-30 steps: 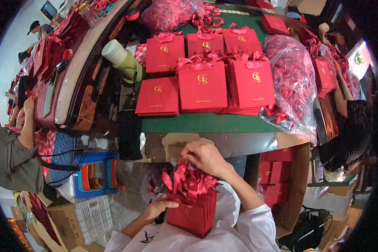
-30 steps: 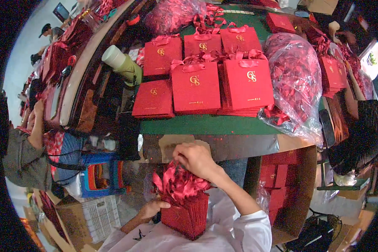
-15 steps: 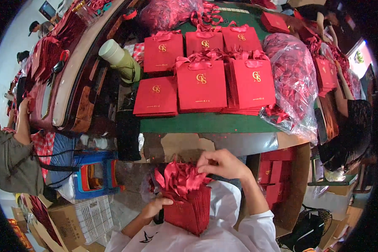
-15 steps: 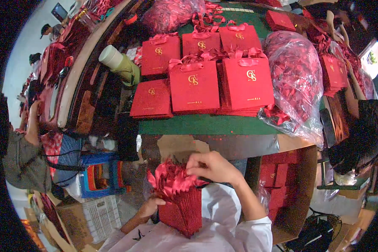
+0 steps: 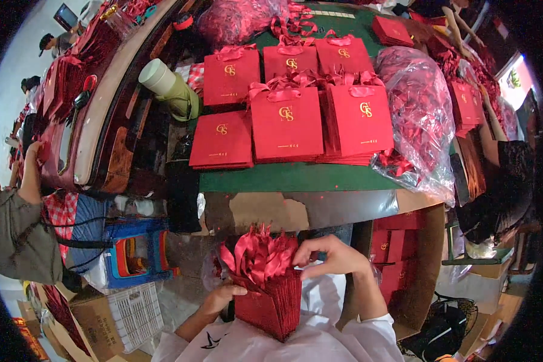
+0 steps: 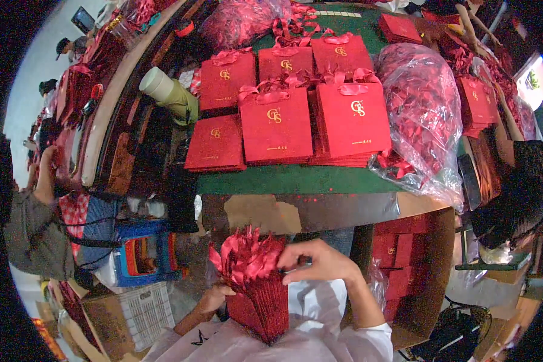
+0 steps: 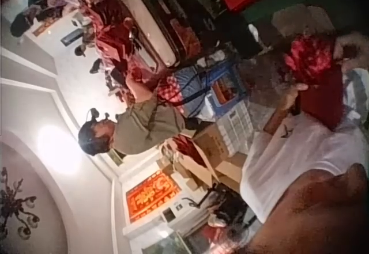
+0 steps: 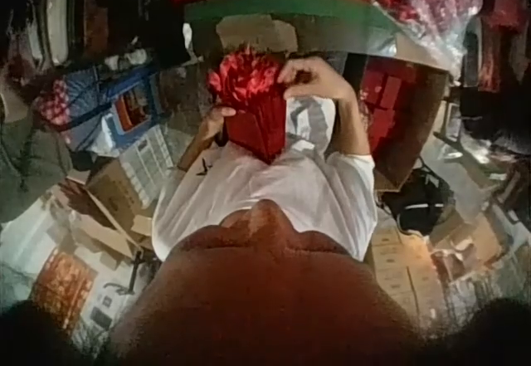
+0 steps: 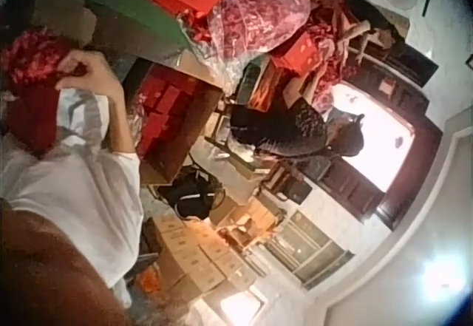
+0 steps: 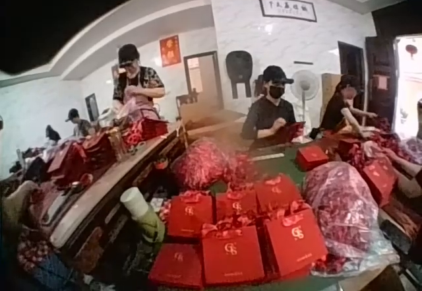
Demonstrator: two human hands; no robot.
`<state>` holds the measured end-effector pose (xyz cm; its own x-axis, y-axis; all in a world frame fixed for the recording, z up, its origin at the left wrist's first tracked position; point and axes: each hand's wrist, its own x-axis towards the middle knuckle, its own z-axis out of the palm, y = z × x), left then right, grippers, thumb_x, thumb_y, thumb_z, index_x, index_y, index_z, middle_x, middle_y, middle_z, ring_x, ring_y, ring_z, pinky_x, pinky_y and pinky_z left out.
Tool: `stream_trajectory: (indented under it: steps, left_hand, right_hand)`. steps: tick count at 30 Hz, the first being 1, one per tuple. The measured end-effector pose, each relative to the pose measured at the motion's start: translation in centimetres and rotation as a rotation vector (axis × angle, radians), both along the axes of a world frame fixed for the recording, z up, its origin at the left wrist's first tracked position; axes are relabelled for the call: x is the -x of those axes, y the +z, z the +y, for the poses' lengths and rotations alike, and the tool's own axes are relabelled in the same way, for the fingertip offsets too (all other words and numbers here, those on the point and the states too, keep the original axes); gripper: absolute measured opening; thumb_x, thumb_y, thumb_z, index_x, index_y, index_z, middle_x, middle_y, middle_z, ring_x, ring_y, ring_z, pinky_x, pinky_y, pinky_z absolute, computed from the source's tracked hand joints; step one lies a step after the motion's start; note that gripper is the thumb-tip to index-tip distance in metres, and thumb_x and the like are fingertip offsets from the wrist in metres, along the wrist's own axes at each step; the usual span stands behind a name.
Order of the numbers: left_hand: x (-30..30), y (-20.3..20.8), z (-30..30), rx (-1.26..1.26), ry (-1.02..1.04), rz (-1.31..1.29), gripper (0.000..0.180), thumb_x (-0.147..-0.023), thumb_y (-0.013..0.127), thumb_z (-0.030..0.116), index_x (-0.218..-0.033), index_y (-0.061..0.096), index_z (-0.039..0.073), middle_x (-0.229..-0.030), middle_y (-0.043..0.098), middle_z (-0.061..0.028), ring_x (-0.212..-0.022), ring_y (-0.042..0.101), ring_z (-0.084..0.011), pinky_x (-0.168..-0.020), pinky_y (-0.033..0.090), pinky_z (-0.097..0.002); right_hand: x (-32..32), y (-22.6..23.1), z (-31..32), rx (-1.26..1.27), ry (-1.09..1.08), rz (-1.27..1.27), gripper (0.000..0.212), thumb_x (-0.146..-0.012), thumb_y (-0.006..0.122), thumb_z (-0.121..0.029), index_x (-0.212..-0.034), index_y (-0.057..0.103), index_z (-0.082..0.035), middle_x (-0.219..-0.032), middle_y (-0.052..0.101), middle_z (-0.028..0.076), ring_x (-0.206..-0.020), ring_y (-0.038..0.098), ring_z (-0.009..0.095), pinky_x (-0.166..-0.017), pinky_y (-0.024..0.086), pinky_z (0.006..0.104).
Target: The person attaches ribbon handles to gift bags by threading and knotting the ribbons through the holes by hand, then gathers and stacks the completed bags together.
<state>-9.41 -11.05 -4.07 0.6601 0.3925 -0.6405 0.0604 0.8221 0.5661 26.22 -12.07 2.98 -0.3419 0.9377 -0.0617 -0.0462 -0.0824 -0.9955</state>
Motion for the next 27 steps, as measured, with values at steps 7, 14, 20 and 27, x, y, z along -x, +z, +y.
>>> stream_trajectory:
  steps: [7, 14, 20, 27]
  left_hand:
    - [4.3, -7.0, -1.9, -0.067, 0.099, 0.081, 0.032, -0.079, 0.062, 0.011, -0.108, 0.070, 0.002, -0.106, 0.072, -0.0087, -0.100, 0.067, -0.0223, -0.095, 0.049, -0.0367]
    - [1.8, -1.8, -0.6, 0.085, 0.095, 0.014, 0.036, -0.082, 0.060, 0.015, -0.113, 0.068, -0.002, -0.110, 0.071, -0.0119, -0.101, 0.067, -0.0237, -0.096, 0.050, -0.0375]
    - [1.8, -3.1, -1.1, -0.014, 0.147, 0.004, 0.035, -0.083, 0.060, 0.017, -0.111, 0.069, -0.002, -0.111, 0.071, -0.0119, -0.102, 0.067, -0.0241, -0.096, 0.049, -0.0356]
    - [1.9, -1.8, -1.3, -0.001, 0.151, -0.043, 0.030, -0.084, 0.062, 0.018, -0.107, 0.071, 0.002, -0.109, 0.071, -0.0095, -0.105, 0.065, -0.0202, -0.098, 0.046, -0.0360]
  right_hand:
    - [0.0, -1.1, 1.5, 0.098, 0.149, 0.001, 0.020, -0.083, 0.079, -0.013, -0.096, 0.071, 0.000, -0.089, 0.071, 0.005, -0.084, 0.064, 0.012, -0.078, 0.051, 0.0294]
    - [0.2, 0.4, 1.8, -0.042, 0.185, 0.045, 0.022, -0.085, 0.077, -0.014, -0.102, 0.070, -0.002, -0.097, 0.071, 0.006, -0.089, 0.065, 0.015, -0.082, 0.052, 0.0315]
    - [0.2, -0.9, 1.8, -0.046, 0.230, -0.011, 0.019, -0.087, 0.074, -0.013, -0.103, 0.071, -0.002, -0.096, 0.071, 0.005, -0.089, 0.065, 0.013, -0.081, 0.052, 0.0297]
    - [2.4, -1.7, 3.7, -0.028, -0.355, -0.038, 0.016, -0.094, 0.067, -0.015, -0.093, 0.065, 0.000, -0.086, 0.066, 0.004, -0.081, 0.061, 0.011, -0.072, 0.050, 0.0280]
